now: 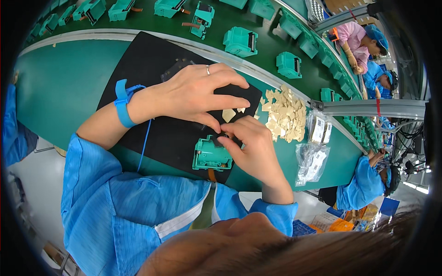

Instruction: The person assembles electronic components onto green plastic housings by hand.

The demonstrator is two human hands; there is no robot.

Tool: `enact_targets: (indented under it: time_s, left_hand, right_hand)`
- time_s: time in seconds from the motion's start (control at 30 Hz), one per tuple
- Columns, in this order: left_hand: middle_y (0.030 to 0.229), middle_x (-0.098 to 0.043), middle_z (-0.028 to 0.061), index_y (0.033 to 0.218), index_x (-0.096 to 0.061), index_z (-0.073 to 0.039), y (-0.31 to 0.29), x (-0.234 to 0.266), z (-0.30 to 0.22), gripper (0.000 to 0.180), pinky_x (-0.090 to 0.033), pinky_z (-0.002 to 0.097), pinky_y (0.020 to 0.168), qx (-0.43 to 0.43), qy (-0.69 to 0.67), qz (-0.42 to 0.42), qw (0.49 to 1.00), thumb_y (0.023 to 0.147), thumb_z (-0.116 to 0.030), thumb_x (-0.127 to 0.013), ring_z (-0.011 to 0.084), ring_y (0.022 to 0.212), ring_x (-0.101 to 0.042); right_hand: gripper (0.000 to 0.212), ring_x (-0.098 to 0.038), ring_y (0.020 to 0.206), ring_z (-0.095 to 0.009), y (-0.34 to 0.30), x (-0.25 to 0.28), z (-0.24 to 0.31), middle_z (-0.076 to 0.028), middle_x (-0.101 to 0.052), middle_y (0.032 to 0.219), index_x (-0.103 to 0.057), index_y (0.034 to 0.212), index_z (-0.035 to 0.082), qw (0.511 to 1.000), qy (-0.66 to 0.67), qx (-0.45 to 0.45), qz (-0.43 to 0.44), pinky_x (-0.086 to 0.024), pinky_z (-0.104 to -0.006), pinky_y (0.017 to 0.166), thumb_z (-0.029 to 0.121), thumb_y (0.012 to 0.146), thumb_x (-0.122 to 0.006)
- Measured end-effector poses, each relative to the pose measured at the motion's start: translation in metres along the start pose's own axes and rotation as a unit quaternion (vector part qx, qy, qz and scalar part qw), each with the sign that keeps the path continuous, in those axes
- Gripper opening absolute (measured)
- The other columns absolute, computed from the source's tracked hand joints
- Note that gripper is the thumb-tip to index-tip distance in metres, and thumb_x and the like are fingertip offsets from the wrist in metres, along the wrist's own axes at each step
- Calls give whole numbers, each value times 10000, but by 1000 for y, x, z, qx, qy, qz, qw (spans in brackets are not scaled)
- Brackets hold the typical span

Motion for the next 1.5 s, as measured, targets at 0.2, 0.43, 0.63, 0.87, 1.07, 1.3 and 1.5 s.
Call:
enact_targets:
  time_s: [0.2,0.43,0.63,0.87,1.07,1.3,1.5]
  left_hand:
    - [1102,-529,100,971,-624,-88,-1,-9,-20,459,-507,357,696,33,5,66,997,559,-255,-740,293,1016,-530]
    - [1096,-553,145,935,-613,-5,-19,-45,-62,477,-527,332,740,41,-4,228,973,588,-308,-738,289,1030,-537]
    - [1052,-568,165,919,-623,22,-28,-54,-63,486,-542,287,643,67,-10,244,967,563,-289,-735,264,928,-565]
    - [1052,-574,154,926,-629,10,-29,-56,-66,485,-540,280,655,58,23,206,977,562,-297,-722,252,939,-564]
    - [1044,-584,149,935,-633,-24,-28,-55,-67,463,-535,266,648,58,40,183,981,570,-300,-704,249,932,-578]
    - [1042,-590,141,939,-632,-29,-27,-53,-67,468,-531,260,625,56,41,171,983,567,-305,-699,250,919,-585]
    - [1052,-586,142,960,-637,-17,-28,-54,-66,482,-528,262,636,59,34,204,977,589,-318,-699,251,944,-572]
  right_hand:
    - [109,-499,543,-169,-29,13,-14,-60,-538,626,-602,722,17,988,18,-113,-107,-378,-262,462,-42,683,-686]
    - [116,-435,494,-56,-75,-7,-25,-30,-496,609,-583,723,-1,930,82,-278,-225,-338,-192,424,-30,723,-696]
    - [137,-443,468,-68,-69,-11,-23,-31,-493,602,-561,697,3,937,3,-269,-222,-345,-205,411,-42,715,-689]
    - [144,-469,448,-103,-66,-13,-24,-42,-503,593,-558,683,12,944,-21,-264,-195,-360,-229,405,-50,688,-687]
    - [143,-481,444,-121,-65,-17,-25,-46,-510,590,-559,681,13,946,-22,-263,-188,-365,-239,402,-45,678,-689]
    - [142,-484,445,-130,-63,-18,-26,-48,-509,590,-558,680,18,948,-35,-261,-179,-366,-248,400,-44,676,-685]
    - [143,-486,442,-144,-63,-19,-27,-51,-506,587,-554,677,23,948,-41,-259,-178,-363,-258,398,-35,677,-685]
Point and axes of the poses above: each hand's wrist, its own y-axis towards the middle knuckle, its own x-axis out of the back of the hand, z = x × y, the point moved 5 cm from there along y, towards the middle knuckle
